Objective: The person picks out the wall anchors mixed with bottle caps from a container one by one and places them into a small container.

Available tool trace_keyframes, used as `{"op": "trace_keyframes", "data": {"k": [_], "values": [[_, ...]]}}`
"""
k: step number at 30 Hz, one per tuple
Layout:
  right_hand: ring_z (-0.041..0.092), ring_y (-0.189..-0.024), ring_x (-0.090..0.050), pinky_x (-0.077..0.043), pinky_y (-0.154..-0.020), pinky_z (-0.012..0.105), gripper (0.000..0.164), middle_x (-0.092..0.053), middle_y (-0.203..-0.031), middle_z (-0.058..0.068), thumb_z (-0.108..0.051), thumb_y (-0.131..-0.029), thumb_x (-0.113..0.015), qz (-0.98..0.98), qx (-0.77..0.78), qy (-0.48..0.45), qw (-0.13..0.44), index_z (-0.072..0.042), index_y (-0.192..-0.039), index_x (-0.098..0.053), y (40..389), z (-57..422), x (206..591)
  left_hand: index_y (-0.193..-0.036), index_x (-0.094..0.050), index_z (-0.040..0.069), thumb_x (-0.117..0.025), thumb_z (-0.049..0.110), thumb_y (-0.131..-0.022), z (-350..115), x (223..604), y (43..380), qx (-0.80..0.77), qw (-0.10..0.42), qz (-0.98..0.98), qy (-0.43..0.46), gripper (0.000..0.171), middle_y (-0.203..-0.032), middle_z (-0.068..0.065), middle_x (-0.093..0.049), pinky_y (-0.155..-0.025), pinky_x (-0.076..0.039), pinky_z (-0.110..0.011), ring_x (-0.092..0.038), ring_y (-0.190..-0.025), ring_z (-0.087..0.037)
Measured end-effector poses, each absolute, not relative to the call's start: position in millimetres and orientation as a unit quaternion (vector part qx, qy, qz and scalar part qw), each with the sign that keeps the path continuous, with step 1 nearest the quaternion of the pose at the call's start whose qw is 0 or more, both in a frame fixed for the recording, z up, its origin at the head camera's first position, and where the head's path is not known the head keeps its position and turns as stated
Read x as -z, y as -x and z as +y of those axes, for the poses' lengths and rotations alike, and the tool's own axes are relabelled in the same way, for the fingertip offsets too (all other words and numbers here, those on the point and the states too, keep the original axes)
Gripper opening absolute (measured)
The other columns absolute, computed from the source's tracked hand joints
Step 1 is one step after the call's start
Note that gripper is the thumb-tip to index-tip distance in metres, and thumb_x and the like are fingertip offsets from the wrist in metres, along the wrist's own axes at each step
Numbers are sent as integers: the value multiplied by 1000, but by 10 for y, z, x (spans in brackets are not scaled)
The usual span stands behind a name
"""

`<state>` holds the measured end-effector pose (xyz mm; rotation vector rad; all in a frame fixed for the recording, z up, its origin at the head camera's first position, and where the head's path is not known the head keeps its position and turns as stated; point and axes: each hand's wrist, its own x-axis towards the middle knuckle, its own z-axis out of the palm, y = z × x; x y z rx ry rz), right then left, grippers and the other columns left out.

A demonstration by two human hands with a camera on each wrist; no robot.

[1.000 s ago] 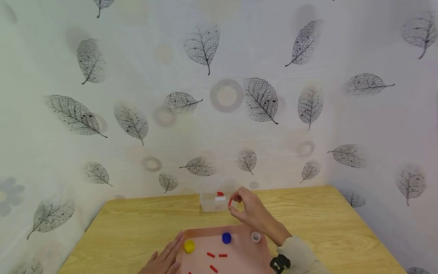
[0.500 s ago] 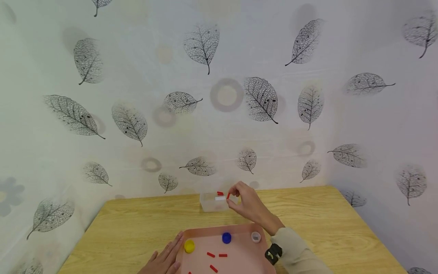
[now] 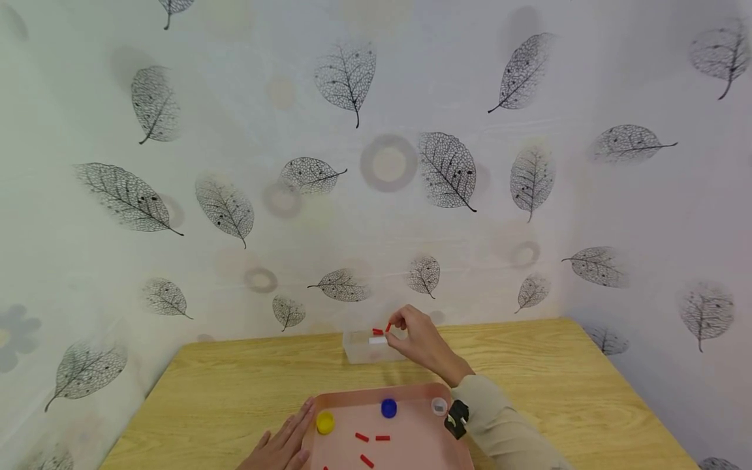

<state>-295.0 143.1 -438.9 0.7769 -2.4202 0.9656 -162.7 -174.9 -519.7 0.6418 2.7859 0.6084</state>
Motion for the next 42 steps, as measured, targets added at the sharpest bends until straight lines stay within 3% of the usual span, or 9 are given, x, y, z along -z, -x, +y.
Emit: {"op": "trace_keyframes", "data": {"k": [8, 14, 20, 26, 42], "values": [[20, -77, -57, -50, -70, 35, 20, -61, -88, 8, -10, -80, -74, -876, -361, -261, 185, -4, -95, -62, 3059, 1339, 4418, -154, -6, 29, -19, 58, -99, -1747, 5177, 1618, -205, 111, 948, -216, 63, -159, 10, -2, -90, -20, -78, -31, -134, -42], [28, -81, -58, -50, -73, 43, 20, -62, -90, 15, -8, -79, -72, -879, -381, -240, 153, -1, -95, -61, 3143, 1293, 4486, -154, -5, 29, -18, 55, -100, -1748, 5174, 1605, -208, 109, 946, -222, 62, -159, 10, -1, -89, -21, -78, -32, -133, -43], [19, -79, -56, -50, -72, 36, 20, -62, -89, 13, -8, -80, -71, -887, -379, -225, 139, -1, -96, -62, 3211, 1259, 4568, -154, -4, 30, -19, 55, -100, -1750, 5173, 1607, -210, 106, 946, -224, 61, -159, 11, -1, -90, -21, -78, -32, -133, -42], [21, -78, -56, -48, -69, 31, 18, -61, -87, 13, -7, -79, -70, -890, -373, -218, 144, -1, -93, -62, 3285, 1203, 4642, -154, -5, 30, -20, 57, -99, -1751, 5177, 1614, -204, 103, 948, -221, 62, -159, 12, -1, -91, -21, -77, -31, -134, -41], [24, -79, -56, -48, -70, 36, 17, -59, -89, 13, -9, -81, -71, -900, -355, -215, 134, -1, -94, -62, 3329, 1129, 4719, -154, -7, 31, -22, 55, -100, -1755, 5182, 1584, -200, 87, 951, -218, 60, -158, 15, -2, -93, -23, -74, -33, -134, -38]]}}
